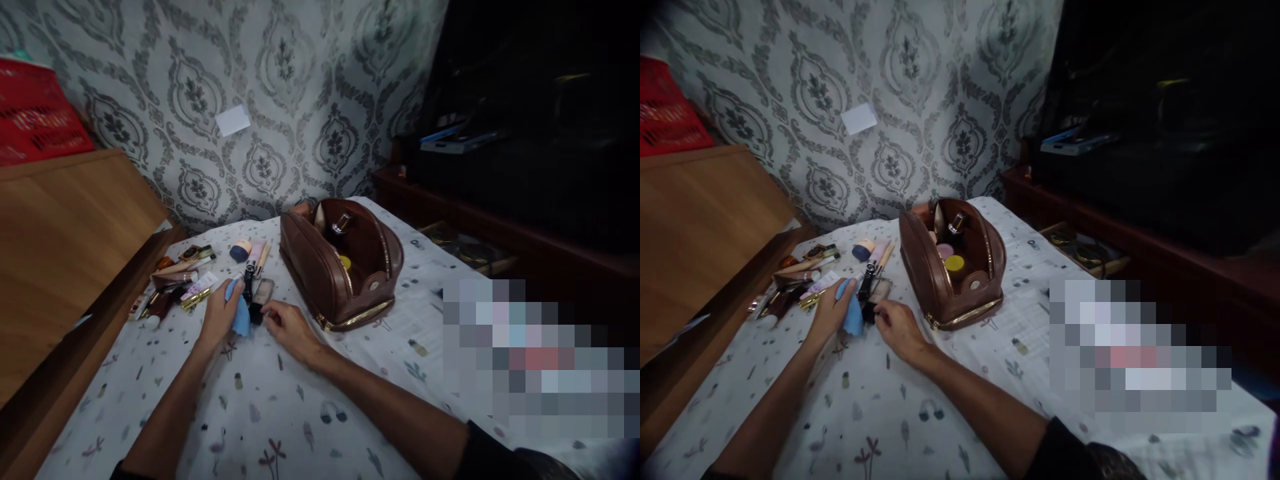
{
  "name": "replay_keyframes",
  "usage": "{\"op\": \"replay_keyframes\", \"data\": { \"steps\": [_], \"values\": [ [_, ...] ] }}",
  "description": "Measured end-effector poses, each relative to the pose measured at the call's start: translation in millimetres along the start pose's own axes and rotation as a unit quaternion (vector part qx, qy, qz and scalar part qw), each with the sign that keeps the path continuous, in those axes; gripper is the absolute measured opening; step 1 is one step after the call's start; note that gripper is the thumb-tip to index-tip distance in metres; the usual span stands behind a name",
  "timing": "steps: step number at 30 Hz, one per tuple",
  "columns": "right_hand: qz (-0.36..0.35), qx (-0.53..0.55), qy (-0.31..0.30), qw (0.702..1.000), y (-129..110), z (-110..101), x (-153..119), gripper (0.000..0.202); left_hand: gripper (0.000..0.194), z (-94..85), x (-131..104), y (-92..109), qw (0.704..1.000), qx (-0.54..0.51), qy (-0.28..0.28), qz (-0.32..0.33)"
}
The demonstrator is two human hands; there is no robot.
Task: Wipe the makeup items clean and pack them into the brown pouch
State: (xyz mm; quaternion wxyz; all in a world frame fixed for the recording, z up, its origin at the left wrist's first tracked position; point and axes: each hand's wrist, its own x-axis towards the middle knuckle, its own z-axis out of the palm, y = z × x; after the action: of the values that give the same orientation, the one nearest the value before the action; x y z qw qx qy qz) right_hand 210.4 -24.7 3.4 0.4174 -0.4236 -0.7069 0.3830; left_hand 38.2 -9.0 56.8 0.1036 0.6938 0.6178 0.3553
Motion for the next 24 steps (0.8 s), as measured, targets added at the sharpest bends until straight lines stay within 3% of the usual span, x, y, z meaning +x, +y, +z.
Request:
{"op": "replay_keyframes", "data": {
  "steps": [7, 12, 15, 19, 24],
  "values": [
    [-0.005, -0.023, 0.014, 1.000, 4.4, 0.5, -1.2, 0.027, 0.039, 14.5, -6.1, -2.5, 0.997, 0.009, -0.081, 0.002],
    [-0.016, -0.091, 0.044, 0.995, 3.0, -1.4, -1.1, 0.033, 0.044, 25.2, -9.2, 1.2, 0.988, -0.109, -0.099, -0.039],
    [-0.027, -0.165, 0.044, 0.985, 3.3, -2.0, -1.4, 0.036, 0.045, 28.1, -11.4, 4.8, 0.984, -0.128, -0.113, -0.040],
    [-0.039, -0.239, 0.022, 0.970, 4.8, -1.0, -2.6, 0.034, 0.037, 27.0, -16.3, 10.0, 0.992, -0.082, -0.095, -0.003],
    [-0.033, -0.258, 0.032, 0.965, 3.2, -0.3, -3.3, 0.033, 0.038, 26.6, -23.5, 13.3, 0.998, -0.022, -0.022, 0.061]
  ]
}}
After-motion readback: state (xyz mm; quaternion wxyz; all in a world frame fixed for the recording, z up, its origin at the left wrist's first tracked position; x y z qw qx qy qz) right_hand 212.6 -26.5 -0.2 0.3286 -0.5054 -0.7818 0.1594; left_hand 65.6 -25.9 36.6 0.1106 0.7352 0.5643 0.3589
